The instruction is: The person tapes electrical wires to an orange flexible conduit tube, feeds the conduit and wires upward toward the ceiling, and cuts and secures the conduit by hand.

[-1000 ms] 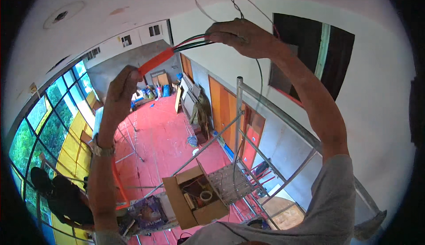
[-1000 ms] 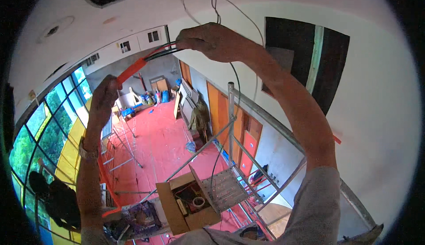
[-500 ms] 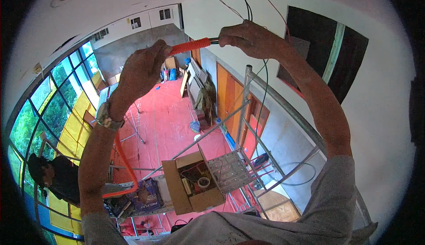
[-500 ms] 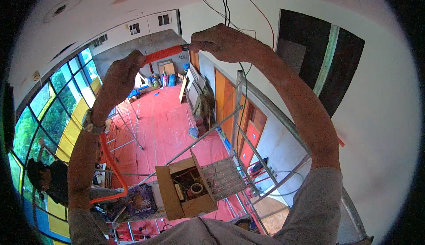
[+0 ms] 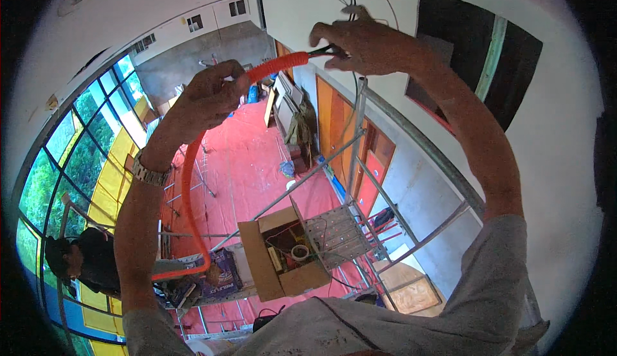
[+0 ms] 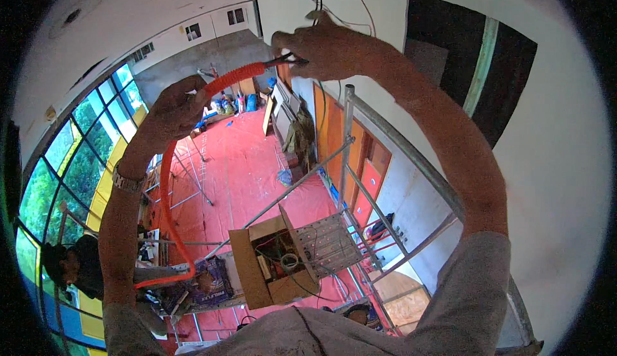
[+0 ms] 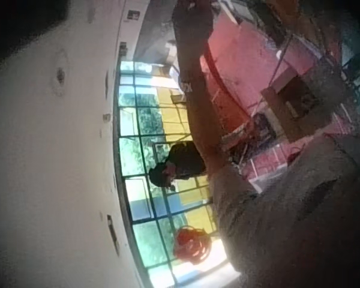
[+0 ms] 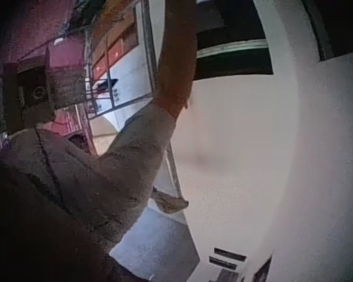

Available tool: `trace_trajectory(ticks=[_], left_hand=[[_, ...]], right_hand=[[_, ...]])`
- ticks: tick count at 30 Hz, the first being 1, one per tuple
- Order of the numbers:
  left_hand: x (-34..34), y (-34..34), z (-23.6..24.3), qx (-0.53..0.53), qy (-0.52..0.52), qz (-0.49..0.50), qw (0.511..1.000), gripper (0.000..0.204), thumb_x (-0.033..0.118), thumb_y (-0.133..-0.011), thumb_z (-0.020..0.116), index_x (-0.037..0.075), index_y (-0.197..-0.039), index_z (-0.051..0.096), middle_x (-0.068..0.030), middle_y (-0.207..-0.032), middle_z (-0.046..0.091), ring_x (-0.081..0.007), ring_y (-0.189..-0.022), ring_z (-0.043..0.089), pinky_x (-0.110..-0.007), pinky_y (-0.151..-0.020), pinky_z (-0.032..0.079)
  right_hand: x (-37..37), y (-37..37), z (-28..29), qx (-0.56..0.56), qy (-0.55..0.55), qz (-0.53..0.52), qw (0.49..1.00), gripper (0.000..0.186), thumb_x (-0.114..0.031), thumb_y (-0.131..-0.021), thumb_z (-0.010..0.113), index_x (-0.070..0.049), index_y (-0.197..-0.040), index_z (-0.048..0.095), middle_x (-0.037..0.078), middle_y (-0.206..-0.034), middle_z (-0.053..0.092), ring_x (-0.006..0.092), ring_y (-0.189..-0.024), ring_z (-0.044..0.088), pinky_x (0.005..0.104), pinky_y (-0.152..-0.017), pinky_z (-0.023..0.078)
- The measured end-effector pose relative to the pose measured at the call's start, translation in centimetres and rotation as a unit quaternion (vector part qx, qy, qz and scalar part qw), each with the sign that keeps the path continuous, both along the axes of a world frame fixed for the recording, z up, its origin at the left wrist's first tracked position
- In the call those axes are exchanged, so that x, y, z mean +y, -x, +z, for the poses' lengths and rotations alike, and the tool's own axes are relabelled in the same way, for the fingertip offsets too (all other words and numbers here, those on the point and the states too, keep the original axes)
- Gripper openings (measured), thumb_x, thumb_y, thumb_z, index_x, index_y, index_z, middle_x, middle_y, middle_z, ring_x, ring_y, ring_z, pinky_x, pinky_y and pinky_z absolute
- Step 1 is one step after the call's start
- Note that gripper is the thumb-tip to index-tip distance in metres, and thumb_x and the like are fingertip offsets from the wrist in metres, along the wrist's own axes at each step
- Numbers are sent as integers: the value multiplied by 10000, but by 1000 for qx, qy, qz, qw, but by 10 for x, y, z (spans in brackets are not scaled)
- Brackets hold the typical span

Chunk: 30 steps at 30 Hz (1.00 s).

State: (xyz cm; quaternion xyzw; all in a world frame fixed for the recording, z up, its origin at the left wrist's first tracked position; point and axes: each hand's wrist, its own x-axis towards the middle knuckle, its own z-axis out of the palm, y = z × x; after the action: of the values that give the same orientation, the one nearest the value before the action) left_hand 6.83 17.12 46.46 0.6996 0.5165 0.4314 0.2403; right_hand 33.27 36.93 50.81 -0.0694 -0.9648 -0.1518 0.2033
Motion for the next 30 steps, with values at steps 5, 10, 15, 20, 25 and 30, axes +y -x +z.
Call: trace_trajectory(ticks=[5, 10, 15, 20, 25, 30], left_hand=[[1, -2, 17, 59, -47, 21, 997, 393, 477, -1075, 527, 88, -1037, 567, 69, -698, 409, -43, -583, 348, -240, -507, 301], [17, 19, 24, 233, -200, 194, 932, 390, 403, -1100, 484, 37, -1062, 614, -57, -802, 541, -147, -691, 503, -325, -623, 438], [39, 14, 28, 224, -358, 269, 866, 374, 397, -1112, 464, 54, -1083, 612, -26, -799, 539, -116, -702, 491, -294, -638, 440], [49, 31, 28, 268, -402, 210, 850, 411, 445, -1099, 484, 59, -1046, 614, 9, -769, 509, -79, -661, 454, -258, -584, 393], [22, 20, 44, 44, 34, 51, 997, 441, 532, -1061, 519, 108, -1009, 626, 85, -701, 425, -12, -552, 301, -210, -479, 224], [48, 27, 31, 313, -412, 200, 832, 367, 399, -1078, 539, 41, -1090, 621, -53, -741, 591, -223, -591, 554, -366, -600, 477]], right_hand=[[52, -21, 17, 137, -395, -33, 908, 305, -202, -986, 643, -176, -1283, 579, 26, -1075, 651, 181, -1199, 599, 587, -1081, 349], [35, -27, 25, 134, -316, -10, 939, 297, -248, -1022, 603, -165, -1307, 587, 23, -1188, 674, 180, -1189, 645, 536, -1053, 421], [16, -30, 36, 180, -199, 81, 960, 237, -190, -1022, 616, -89, -1237, 624, 70, -992, 653, 229, -997, 638, 403, -847, 496], [54, -16, 31, 169, -276, 52, 945, 331, -267, -1020, 591, -135, -1324, 603, 38, -1174, 700, 206, -1086, 693, 435, -994, 487], [41, -8, 18, 107, -331, 59, 936, 461, -222, -1013, 589, -165, -1468, 534, 83, -1105, 708, 228, -1011, 681, 396, -919, 550], [31, 23, 43, 54, -186, 142, 971, 208, -108, -995, 608, -26, -1183, 648, 89, -1083, 643, 230, -870, 663, 380, -708, 550]])
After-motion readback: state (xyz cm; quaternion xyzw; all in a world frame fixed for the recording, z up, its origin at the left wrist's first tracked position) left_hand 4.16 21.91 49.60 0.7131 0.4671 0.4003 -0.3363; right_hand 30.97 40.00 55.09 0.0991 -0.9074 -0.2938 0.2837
